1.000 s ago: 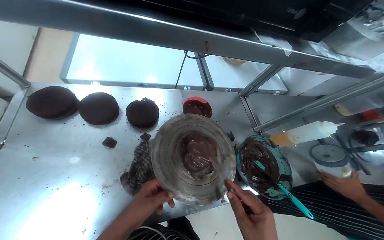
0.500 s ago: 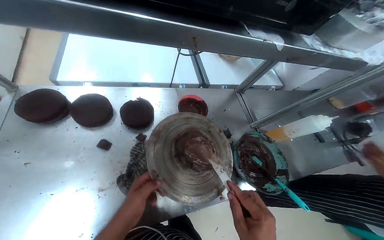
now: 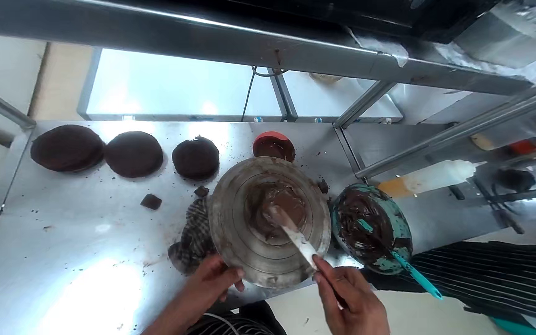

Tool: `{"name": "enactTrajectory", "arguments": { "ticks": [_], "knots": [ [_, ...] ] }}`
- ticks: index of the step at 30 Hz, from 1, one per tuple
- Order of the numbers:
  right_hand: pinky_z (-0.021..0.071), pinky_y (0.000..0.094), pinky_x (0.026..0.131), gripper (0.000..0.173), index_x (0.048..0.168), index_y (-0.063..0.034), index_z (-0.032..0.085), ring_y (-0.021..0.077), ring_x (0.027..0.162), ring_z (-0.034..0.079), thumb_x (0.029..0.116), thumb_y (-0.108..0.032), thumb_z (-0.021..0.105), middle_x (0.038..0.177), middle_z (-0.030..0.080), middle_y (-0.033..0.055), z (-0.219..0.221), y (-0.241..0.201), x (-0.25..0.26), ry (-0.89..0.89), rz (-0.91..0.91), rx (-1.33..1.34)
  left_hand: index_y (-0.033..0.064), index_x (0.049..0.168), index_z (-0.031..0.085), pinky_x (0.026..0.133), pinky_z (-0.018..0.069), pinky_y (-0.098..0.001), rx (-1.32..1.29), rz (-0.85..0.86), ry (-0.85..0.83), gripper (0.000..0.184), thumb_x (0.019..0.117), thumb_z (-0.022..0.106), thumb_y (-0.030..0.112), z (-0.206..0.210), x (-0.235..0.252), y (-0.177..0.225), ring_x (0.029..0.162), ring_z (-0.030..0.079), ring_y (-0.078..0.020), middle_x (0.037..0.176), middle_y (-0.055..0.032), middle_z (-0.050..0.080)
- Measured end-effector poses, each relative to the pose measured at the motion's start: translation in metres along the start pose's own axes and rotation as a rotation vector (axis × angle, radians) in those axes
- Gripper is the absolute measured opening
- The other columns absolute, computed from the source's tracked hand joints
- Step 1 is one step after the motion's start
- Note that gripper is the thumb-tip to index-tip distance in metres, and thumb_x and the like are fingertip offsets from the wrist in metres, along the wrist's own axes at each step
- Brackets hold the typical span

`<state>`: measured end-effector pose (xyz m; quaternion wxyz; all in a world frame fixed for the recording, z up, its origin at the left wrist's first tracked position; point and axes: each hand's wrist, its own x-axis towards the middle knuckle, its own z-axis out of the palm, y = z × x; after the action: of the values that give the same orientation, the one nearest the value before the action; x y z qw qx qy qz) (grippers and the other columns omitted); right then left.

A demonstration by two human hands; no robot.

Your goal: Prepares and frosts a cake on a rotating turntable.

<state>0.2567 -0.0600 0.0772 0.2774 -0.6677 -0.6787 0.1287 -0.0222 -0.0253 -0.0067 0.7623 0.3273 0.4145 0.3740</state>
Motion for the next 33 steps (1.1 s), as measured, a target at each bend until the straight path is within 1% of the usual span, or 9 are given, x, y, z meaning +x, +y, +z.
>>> {"name": "enactTrajectory", "arguments": {
  "ticks": [5,9,13,17,22,25,28,30,33],
  "knots": [
    [0.0528,0.0182,0.058,0.027,0.121,-0.0115,0.077,0.0028,0.068,0.062,0.0959,-0.019,0.069,0.09,0.071,0.0022,0.001,0.003,0.003,-0.076,0.088,0.236,0.0047,0.109,0.061,0.05,0.0523,-0.0236,-0.072,0.063,0.158,0.019,0.0949,0.056,0.016,0.004,0.003,0.001,0.072,0.07,-0.0149,0.093,-0.0108,0.073],
    [0.0538,0.0235,0.057,0.027,0.12,-0.0134,0.078,0.0084,0.069,0.062,0.0957,-0.02,0.067,0.091,0.067,0.0079,0.001,0.004,-0.005,0.001,0.001,-0.004,0.0067,0.111,0.066,0.053,0.0534,-0.0232,-0.007,0.009,-0.015,0.021,0.0966,0.067,0.021,-0.001,0.0,0.0,0.074,0.071,-0.014,0.097,-0.0096,0.075],
    [0.0518,0.0178,0.056,0.028,0.121,-0.0104,0.077,0.0027,0.067,0.06,0.0957,-0.019,0.068,0.09,0.069,0.0042,0.007,0.01,-0.007,-0.017,0.059,0.165,0.0041,0.112,0.06,0.05,0.0524,-0.0234,-0.079,0.041,0.199,0.023,0.0956,0.055,0.02,0.002,0.005,0.004,0.07,0.07,-0.0149,0.092,-0.0109,0.073],
    [0.0533,0.0219,0.058,0.027,0.119,-0.0114,0.078,0.0075,0.071,0.062,0.095,-0.018,0.066,0.09,0.067,0.0072,0.005,0.012,-0.009,0.039,-0.001,0.007,0.0066,0.109,0.065,0.051,0.0522,-0.0222,-0.007,0.005,0.011,0.016,0.097,0.063,0.017,-0.004,0.002,0.006,0.072,0.071,-0.0131,0.094,-0.0095,0.075],
    [0.0514,0.0164,0.056,0.027,0.12,-0.0103,0.077,0.0019,0.068,0.059,0.0953,-0.019,0.069,0.089,0.067,0.0032,0.01,0.019,-0.006,0.003,0.022,0.183,0.0041,0.111,0.06,0.05,0.0517,-0.0227,-0.051,0.029,0.126,0.019,0.0965,0.056,0.016,-0.001,0.005,0.006,0.071,0.07,-0.015,0.094,-0.012,0.073],
    [0.0535,0.0218,0.058,0.028,0.12,-0.0113,0.078,0.0075,0.071,0.062,0.0953,-0.019,0.067,0.091,0.067,0.0078,-0.001,0.021,-0.002,0.046,-0.015,-0.001,0.0072,0.11,0.065,0.051,0.0515,-0.0217,0.018,-0.01,-0.021,0.018,0.0977,0.064,0.02,-0.004,0.002,0.006,0.072,0.071,-0.0122,0.096,-0.0087,0.075],
    [0.0529,0.0205,0.058,0.028,0.118,-0.01,0.078,0.0073,0.07,0.061,0.0959,-0.02,0.066,0.09,0.066,0.0089,-0.007,0.014,0.006,0.102,-0.018,-0.058,0.0059,0.113,0.061,0.051,0.054,-0.0241,-0.025,0.017,0.106,0.028,0.0968,0.062,0.029,-0.003,0.005,0.006,0.074,0.072,-0.0159,0.096,-0.0107,0.074],
    [0.0543,0.0223,0.06,0.026,0.118,-0.0115,0.078,0.0084,0.072,0.062,0.0955,-0.02,0.068,0.091,0.067,0.0084,-0.003,0.003,0.003,0.044,-0.039,-0.007,0.0048,0.11,0.062,0.048,0.0524,-0.0235,-0.063,0.078,0.194,0.022,0.0953,0.057,0.02,-0.002,0.008,0.005,0.068,0.069,-0.0148,0.092,-0.0106,0.072],
    [0.0542,0.0255,0.058,0.026,0.119,-0.0191,0.079,0.0098,0.071,0.062,0.0962,-0.023,0.067,0.091,0.065,0.0062,0.009,0.009,-0.003,0.04,-0.056,-0.086,0.0052,0.107,0.065,0.05,0.0524,-0.0227,-0.01,0.072,0.072,0.015,0.0935,0.064,0.012,-0.003,0.007,0.003,0.069,0.07,-0.0135,0.092,-0.01,0.074]
  ]
}}
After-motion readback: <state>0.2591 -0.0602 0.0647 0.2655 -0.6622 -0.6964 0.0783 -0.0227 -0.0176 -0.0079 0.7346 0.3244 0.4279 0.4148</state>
